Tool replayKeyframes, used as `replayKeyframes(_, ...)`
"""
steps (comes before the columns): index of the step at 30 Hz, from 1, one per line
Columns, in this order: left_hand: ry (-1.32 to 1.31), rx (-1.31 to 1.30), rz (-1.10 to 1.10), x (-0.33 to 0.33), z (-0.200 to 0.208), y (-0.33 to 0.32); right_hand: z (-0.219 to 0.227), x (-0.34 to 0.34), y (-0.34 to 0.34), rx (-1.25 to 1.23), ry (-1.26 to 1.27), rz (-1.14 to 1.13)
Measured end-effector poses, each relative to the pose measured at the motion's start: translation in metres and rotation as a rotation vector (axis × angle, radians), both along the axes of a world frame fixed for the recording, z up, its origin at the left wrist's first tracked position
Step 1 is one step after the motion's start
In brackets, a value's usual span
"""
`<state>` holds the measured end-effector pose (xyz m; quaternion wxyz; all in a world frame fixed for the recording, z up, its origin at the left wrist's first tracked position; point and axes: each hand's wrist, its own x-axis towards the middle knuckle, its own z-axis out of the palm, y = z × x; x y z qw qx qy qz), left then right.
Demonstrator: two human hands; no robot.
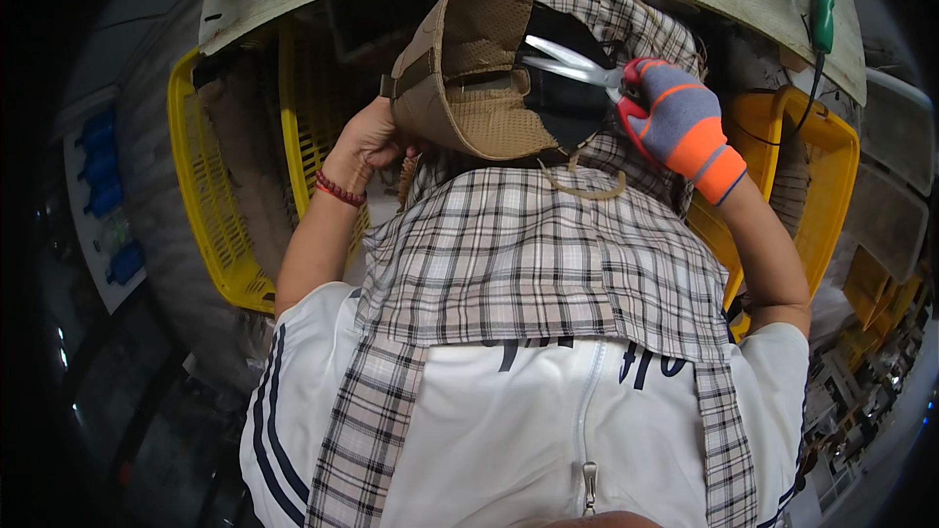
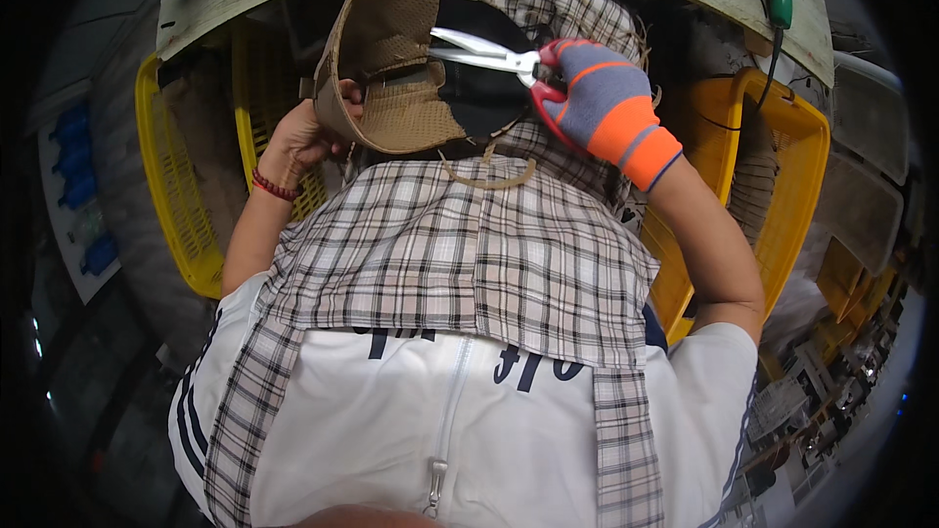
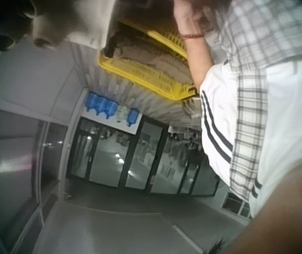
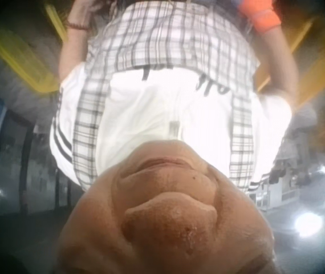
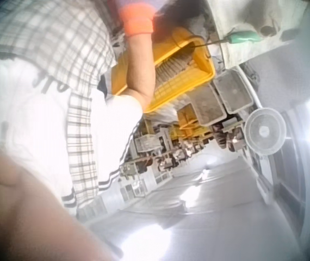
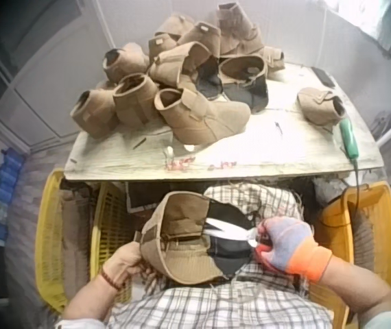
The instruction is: The person uses a green rotary tool to trim excess material from the edges of several brown shoe uppers. They rotate each upper to access different sides and then use scissors to trim the interior lining of one upper.
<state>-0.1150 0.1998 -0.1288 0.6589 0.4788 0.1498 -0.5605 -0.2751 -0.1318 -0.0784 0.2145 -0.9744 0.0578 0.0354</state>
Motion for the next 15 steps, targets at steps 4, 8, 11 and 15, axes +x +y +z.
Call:
replayKeyframes(4,-0.039,0.143,-0.107,-0.001,0.006,-0.005,0.014,-0.004,0.009,0.057,0.281,0.131)
replayKeyframes(8,-0.190,0.098,-0.078,-0.008,0.004,-0.005,0.015,-0.001,0.011,0.071,0.281,0.185)
replayKeyframes(11,-0.222,0.079,-0.065,-0.012,0.011,-0.008,0.013,0.004,0.016,0.035,0.278,0.223)
replayKeyframes(15,-0.219,0.069,-0.083,-0.011,0.017,-0.008,0.009,0.009,0.022,0.048,0.256,0.239)
